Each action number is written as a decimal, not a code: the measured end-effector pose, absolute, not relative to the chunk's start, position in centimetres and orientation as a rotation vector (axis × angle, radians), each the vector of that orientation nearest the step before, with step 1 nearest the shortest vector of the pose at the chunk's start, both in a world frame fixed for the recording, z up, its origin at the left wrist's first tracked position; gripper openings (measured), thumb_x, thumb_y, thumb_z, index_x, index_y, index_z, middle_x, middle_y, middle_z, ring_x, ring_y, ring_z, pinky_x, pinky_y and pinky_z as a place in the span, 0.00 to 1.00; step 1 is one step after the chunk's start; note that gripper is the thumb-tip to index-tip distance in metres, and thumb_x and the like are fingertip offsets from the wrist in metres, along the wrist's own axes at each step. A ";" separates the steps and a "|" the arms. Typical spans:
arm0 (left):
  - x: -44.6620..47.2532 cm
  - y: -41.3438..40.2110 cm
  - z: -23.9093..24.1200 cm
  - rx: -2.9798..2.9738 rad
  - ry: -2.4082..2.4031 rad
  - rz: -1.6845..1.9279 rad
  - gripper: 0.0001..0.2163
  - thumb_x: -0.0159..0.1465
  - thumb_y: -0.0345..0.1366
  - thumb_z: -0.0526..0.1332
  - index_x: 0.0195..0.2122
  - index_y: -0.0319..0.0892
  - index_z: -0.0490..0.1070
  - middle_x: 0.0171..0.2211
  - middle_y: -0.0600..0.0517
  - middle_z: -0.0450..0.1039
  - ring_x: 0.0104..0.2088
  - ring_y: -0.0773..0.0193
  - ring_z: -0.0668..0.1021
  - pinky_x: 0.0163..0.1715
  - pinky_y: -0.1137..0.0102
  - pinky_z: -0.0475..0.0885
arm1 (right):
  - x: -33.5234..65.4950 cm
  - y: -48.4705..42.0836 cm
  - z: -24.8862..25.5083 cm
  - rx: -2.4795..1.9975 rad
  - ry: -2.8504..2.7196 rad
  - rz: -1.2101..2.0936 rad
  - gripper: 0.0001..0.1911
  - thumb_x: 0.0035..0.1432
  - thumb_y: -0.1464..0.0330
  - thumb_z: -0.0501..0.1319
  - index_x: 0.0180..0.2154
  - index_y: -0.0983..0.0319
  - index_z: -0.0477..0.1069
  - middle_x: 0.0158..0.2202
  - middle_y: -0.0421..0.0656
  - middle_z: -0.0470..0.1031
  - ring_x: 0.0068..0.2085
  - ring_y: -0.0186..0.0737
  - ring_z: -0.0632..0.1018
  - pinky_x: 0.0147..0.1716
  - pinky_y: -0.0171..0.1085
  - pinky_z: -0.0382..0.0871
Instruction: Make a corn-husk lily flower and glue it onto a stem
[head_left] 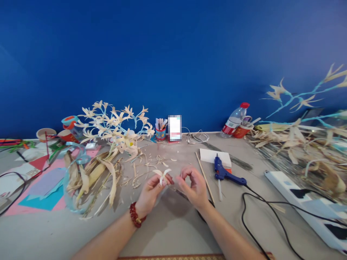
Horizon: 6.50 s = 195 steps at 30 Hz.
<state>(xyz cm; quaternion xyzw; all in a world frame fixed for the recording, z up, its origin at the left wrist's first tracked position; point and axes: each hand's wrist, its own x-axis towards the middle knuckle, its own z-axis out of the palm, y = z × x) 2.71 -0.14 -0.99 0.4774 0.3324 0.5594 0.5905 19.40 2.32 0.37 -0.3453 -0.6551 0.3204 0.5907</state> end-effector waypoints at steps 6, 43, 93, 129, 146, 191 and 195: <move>2.9 -0.1 -0.5 1.063 0.626 1.286 0.07 0.61 0.36 0.61 0.28 0.40 0.75 0.28 0.49 0.72 0.39 0.59 0.72 0.49 0.62 0.63 | 20.6 4.0 0.8 -1.025 -1.261 0.859 0.08 0.56 0.64 0.62 0.37 0.60 0.68 0.29 0.39 0.68 0.29 0.35 0.70 0.28 0.33 0.64; -5.1 -2.9 9.7 1.591 0.559 1.275 0.09 0.64 0.37 0.57 0.31 0.42 0.74 0.28 0.47 0.71 0.34 0.57 0.71 0.39 0.59 0.65 | 25.9 7.4 -0.1 -1.622 -1.740 0.420 0.17 0.58 0.70 0.51 0.49 0.62 0.68 0.37 0.47 0.76 0.32 0.42 0.76 0.30 0.37 0.67; 5.5 -1.2 1.6 0.818 0.753 1.286 0.05 0.59 0.37 0.64 0.30 0.40 0.75 0.28 0.52 0.71 0.32 0.66 0.71 0.37 0.71 0.64 | 19.2 1.5 2.2 -0.778 -1.504 0.933 0.04 0.54 0.68 0.64 0.34 0.59 0.70 0.35 0.43 0.71 0.39 0.41 0.74 0.41 0.40 0.68; 5.3 -2.2 1.4 0.898 0.850 1.283 0.05 0.62 0.36 0.62 0.32 0.41 0.72 0.27 0.55 0.68 0.30 0.68 0.69 0.35 0.73 0.62 | 20.4 1.3 3.7 -0.602 -1.775 0.372 0.14 0.53 0.80 0.60 0.40 0.58 0.72 0.30 0.43 0.77 0.33 0.42 0.77 0.37 0.45 0.68; 5.3 -2.3 1.7 0.864 0.838 1.256 0.06 0.62 0.36 0.61 0.31 0.40 0.71 0.25 0.54 0.68 0.29 0.68 0.68 0.35 0.72 0.62 | 20.1 1.1 3.9 -0.639 -1.749 0.402 0.12 0.53 0.79 0.61 0.38 0.58 0.71 0.30 0.42 0.77 0.32 0.40 0.76 0.35 0.42 0.68; 5.4 -2.6 1.3 1.078 0.892 1.368 0.06 0.61 0.37 0.63 0.30 0.41 0.75 0.27 0.52 0.72 0.31 0.66 0.73 0.35 0.72 0.68 | 20.0 0.8 3.8 -0.642 -1.729 0.532 0.06 0.55 0.74 0.60 0.35 0.59 0.71 0.25 0.41 0.72 0.28 0.38 0.72 0.32 0.41 0.67; 5.4 -2.5 1.1 1.034 0.903 1.379 0.07 0.60 0.39 0.63 0.30 0.41 0.76 0.27 0.52 0.72 0.31 0.65 0.73 0.35 0.71 0.69 | 20.0 0.7 3.5 -0.633 -1.699 0.575 0.06 0.54 0.75 0.60 0.35 0.59 0.69 0.28 0.42 0.74 0.28 0.39 0.74 0.33 0.42 0.69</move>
